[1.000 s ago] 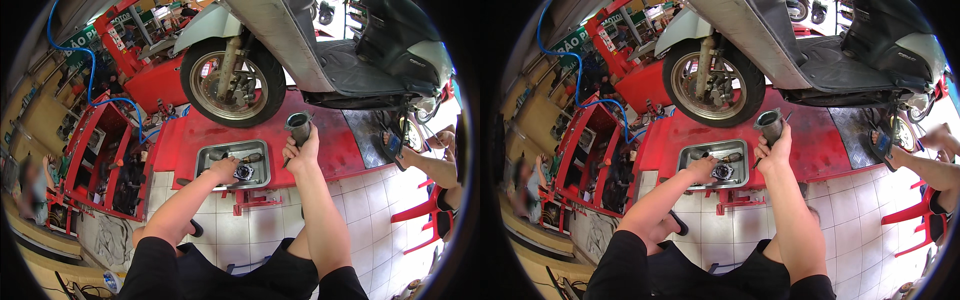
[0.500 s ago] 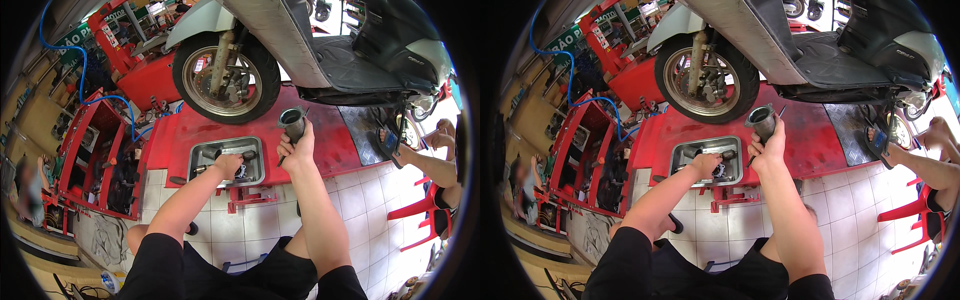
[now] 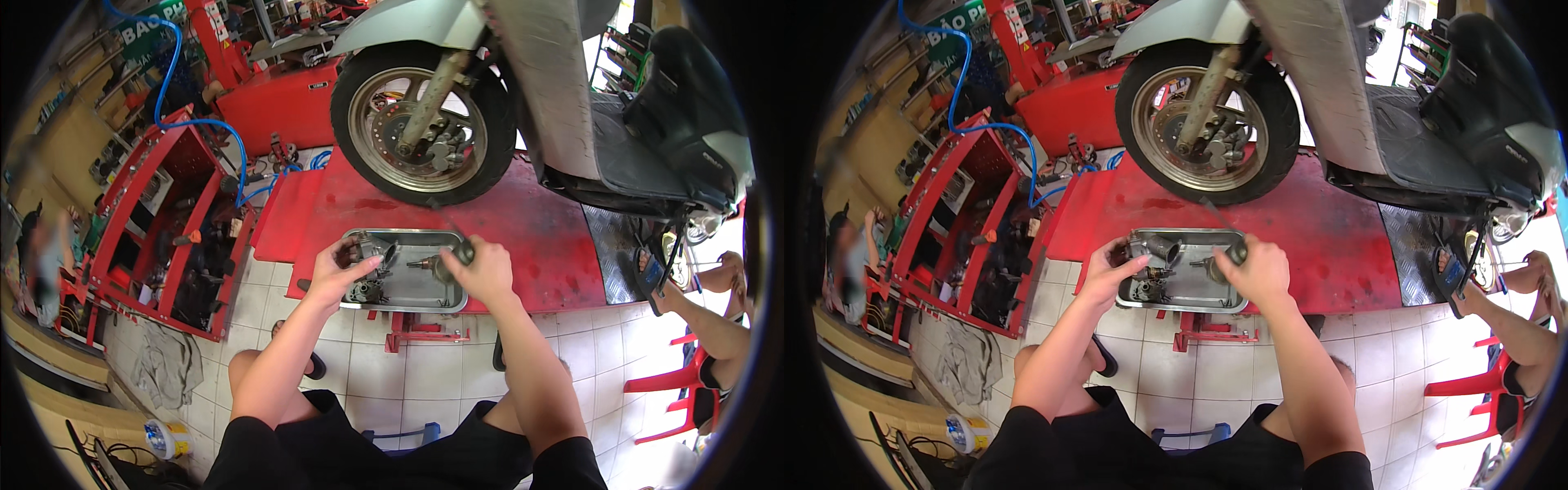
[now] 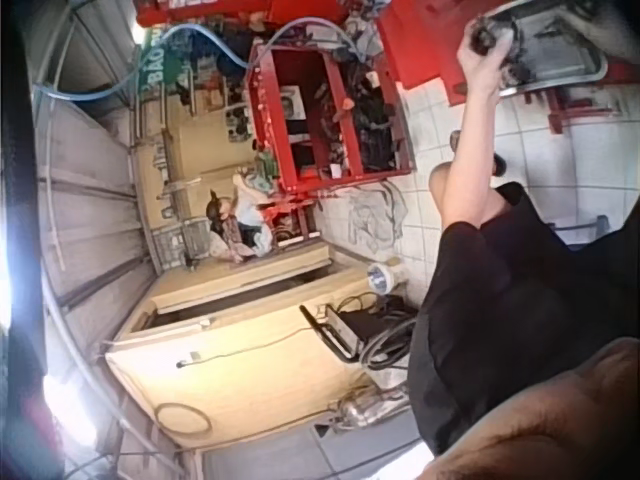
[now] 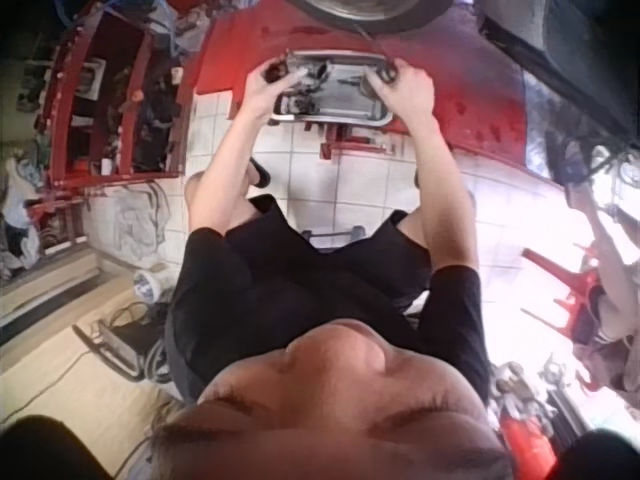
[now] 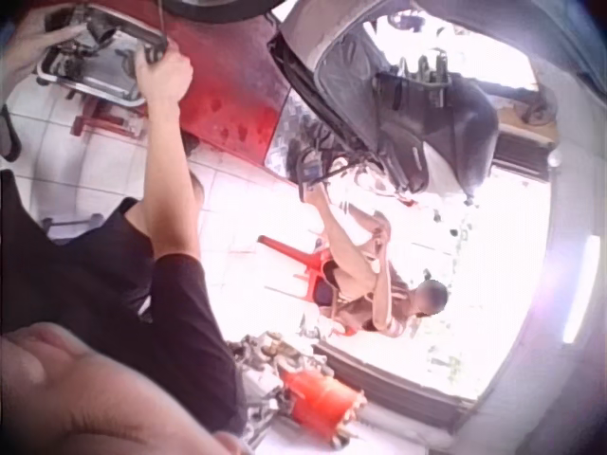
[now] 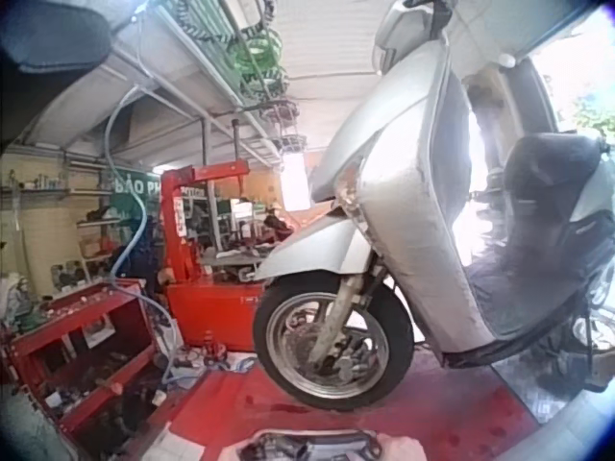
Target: The person sits in a workshop and uses a screwdriver to disassemble a cylindrical scooter part held in their left hand. They remove small internal components and place them into a metal tray on a red lift. The person continues to manipulate the part and its components with the tool.
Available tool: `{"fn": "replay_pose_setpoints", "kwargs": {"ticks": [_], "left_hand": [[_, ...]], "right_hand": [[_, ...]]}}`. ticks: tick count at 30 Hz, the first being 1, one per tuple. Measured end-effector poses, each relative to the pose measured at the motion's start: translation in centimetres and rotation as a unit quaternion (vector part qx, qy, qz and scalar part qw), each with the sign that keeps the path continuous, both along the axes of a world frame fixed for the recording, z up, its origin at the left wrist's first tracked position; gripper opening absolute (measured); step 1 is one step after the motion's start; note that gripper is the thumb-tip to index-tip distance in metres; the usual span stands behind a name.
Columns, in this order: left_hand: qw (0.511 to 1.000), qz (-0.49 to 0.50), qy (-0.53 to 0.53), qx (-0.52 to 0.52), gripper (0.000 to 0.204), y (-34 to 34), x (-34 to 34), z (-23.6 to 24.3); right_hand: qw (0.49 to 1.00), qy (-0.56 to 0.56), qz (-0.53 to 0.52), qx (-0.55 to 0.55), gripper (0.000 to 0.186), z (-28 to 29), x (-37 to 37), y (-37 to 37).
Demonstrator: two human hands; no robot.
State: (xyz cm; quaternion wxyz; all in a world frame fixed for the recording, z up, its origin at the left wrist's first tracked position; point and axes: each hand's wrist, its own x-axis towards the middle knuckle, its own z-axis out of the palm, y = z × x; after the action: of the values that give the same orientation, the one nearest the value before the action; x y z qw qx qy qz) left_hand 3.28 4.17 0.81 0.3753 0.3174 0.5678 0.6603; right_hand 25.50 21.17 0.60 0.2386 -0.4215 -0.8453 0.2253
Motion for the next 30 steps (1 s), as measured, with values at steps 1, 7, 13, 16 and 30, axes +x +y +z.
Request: {"fn": "replay_pose_setpoints", "kwargs": {"ticks": [1,7,13,16,30], "left_hand": [[0.999,0.009,-0.038,0.005,0.057,-0.2,-0.4,-0.7],[0.986,0.061,-0.156,-0.009,0.06,-0.6,-1.2,0.1],[0.973,0.067,-0.219,0.032,0.048,-2.1,-2.3,-0.2],[0.975,0.09,-0.2,0.045,0.044,-2.2,-1.8,0.1],[0.977,0.075,0.198,-0.011,0.034,-4.4,-1.5,1.7]], "right_hand": [[0.997,-0.055,0.034,0.047,0.054,-0.2,-0.4,-0.7],[0.977,-0.197,0.079,0.025,0.058,-3.9,-4.6,-2.1],[0.953,-0.258,0.124,0.094,0.062,-7.1,-6.8,-1.8],[0.948,-0.274,0.133,0.097,0.063,-7.5,-6.9,-1.7],[0.992,0.037,0.119,0.01,0.033,0.6,-6.1,-2.6]]}}
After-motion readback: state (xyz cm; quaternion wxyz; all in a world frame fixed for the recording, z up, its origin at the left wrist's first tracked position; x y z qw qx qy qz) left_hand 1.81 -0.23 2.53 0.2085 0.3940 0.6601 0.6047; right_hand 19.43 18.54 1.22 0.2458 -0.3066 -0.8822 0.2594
